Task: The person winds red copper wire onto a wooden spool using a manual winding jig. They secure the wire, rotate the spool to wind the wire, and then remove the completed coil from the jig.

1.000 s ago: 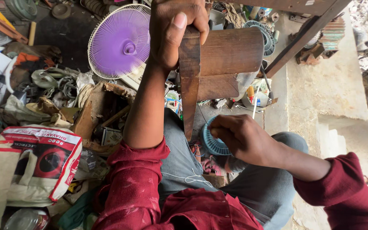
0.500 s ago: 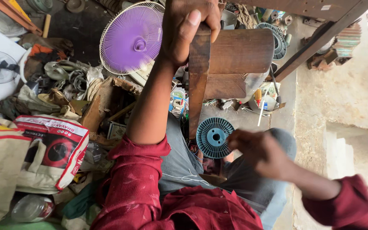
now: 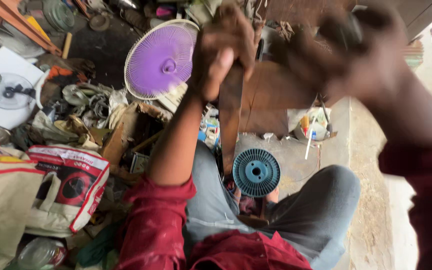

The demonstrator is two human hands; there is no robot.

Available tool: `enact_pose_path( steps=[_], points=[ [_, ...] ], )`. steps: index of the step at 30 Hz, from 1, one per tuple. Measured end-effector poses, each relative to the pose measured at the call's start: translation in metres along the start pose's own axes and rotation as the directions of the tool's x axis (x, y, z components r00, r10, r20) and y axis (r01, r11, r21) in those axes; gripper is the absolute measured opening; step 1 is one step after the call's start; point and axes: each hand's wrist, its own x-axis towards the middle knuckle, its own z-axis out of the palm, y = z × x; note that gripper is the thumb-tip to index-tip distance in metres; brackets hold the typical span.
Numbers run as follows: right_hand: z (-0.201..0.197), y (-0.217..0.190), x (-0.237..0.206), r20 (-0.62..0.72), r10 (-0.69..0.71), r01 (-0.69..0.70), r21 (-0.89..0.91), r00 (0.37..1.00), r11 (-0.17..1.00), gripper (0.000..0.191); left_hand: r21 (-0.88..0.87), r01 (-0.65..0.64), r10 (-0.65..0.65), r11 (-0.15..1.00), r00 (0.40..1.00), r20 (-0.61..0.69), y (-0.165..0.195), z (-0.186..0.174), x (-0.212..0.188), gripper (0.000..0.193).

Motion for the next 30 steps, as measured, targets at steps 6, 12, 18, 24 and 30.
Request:
enact_pose_path(
  steps=[6,12,18,24,30],
  points=[
    [0.069,0.025,0.038,-0.179,0.072,-0.087,-0.077,0.981,0.993,0.019,0.096,0.012,-0.015,0.995,0.999,0.028,-0.002,-0.003,0.001,0.065],
    [0.008,-0.009,-0.011,0.157,0.014,0.035,-0.302,0.987,0.953,0.031,0.089,0.014,-0.012,0.996,1.000,-0.027,-0.017,-0.017,0.006,0.060],
    [-0.081,-0.167,-0.106,0.279,0.241,-0.340,0.902,0.929,0.267,0.017,0.132,-0.028,0.029,0.991,1.000,-0.009,-0.033,-0.023,0.014,0.052],
    [-0.082,-0.411,-0.124,0.319,-0.051,-0.323,0.933,0.946,-0.160,0.008,0.079,-0.007,0.008,0.997,1.000,-0.005,-0.040,-0.010,0.006,0.057],
    [-0.063,-0.450,-0.110,0.512,-0.358,-0.535,0.844,0.780,0.041,0.018,-0.143,0.186,-0.188,0.972,0.982,0.000,-0.061,0.008,-0.012,0.064]
  ],
)
